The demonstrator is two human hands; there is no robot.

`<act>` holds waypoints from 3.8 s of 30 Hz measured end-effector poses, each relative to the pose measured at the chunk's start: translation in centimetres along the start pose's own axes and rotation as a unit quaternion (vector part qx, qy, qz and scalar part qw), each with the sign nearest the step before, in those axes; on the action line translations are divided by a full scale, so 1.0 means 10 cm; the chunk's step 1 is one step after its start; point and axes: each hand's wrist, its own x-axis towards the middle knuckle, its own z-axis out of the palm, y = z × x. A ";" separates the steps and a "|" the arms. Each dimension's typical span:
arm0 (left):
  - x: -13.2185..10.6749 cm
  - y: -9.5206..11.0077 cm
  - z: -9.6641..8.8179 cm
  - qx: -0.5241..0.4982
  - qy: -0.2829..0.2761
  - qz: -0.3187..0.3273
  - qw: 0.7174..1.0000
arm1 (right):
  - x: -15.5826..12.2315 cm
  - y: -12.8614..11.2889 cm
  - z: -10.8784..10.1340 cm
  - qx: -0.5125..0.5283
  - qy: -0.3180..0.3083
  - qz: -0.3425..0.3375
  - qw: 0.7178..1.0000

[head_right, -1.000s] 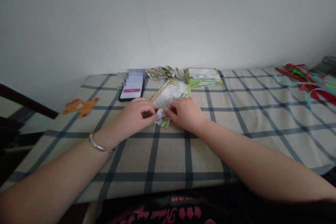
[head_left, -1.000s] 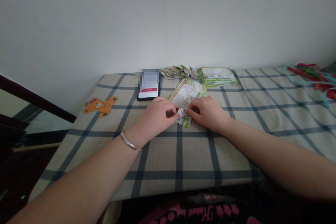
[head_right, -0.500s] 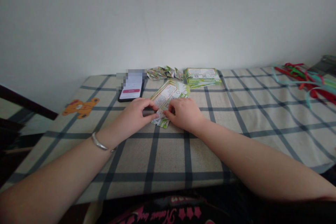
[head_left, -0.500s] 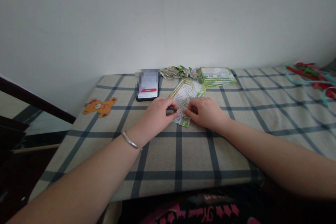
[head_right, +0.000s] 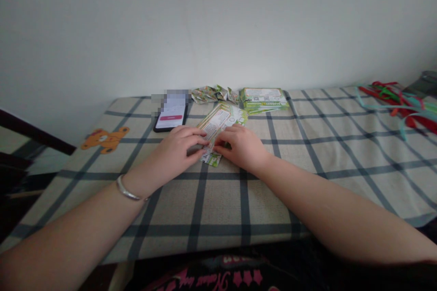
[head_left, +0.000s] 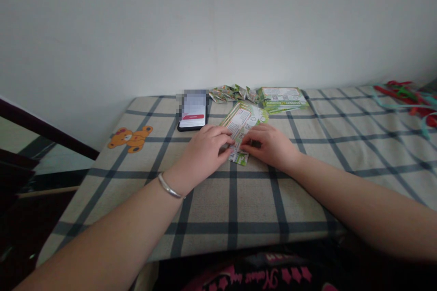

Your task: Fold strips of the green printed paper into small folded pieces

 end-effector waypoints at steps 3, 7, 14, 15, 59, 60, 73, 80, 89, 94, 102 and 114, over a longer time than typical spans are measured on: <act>0.00 0.00 -0.02 0.018 0.000 -0.005 1.000 | -0.03 0.01 -0.02 -0.013 -0.012 -0.045 0.999; 0.00 0.00 -0.04 0.024 -0.010 -0.006 1.000 | -0.05 -0.01 -0.02 -0.042 -0.009 -0.051 0.998; 0.02 0.03 -0.09 0.000 -0.057 -0.002 0.998 | -0.03 -0.03 0.02 -0.051 -0.007 -0.060 0.997; 0.02 0.04 -0.10 0.002 -0.063 -0.004 0.998 | -0.02 -0.03 0.02 -0.049 -0.009 -0.060 0.997; -0.09 0.18 -0.22 0.120 -0.106 0.092 0.983 | -0.05 -0.11 -0.12 -0.148 -0.076 -0.126 0.978; -0.09 0.19 -0.23 0.121 -0.110 0.090 0.982 | -0.05 -0.12 -0.13 -0.156 -0.078 -0.126 0.977; -0.10 0.13 -0.25 0.105 -0.109 0.091 0.984 | -0.05 -0.11 -0.16 -0.137 -0.058 -0.130 0.980; -0.07 0.17 -0.25 0.112 -0.112 0.085 0.984 | -0.04 -0.19 -0.16 -0.215 -0.085 -0.137 0.963; -0.06 0.15 -0.31 0.114 -0.135 0.088 0.980 | -0.09 -0.17 -0.15 -0.208 -0.060 -0.106 0.971; -0.07 0.19 -0.36 0.111 -0.127 0.061 0.984 | -0.09 -0.20 -0.17 -0.221 -0.062 -0.116 0.966; -0.08 0.23 -0.39 0.106 -0.136 0.042 0.984 | -0.06 -0.12 -0.17 -0.149 -0.075 -0.070 0.983; -0.06 0.19 -0.37 0.078 -0.144 0.035 0.986 | -0.06 -0.15 -0.22 -0.151 -0.068 -0.063 0.984</act>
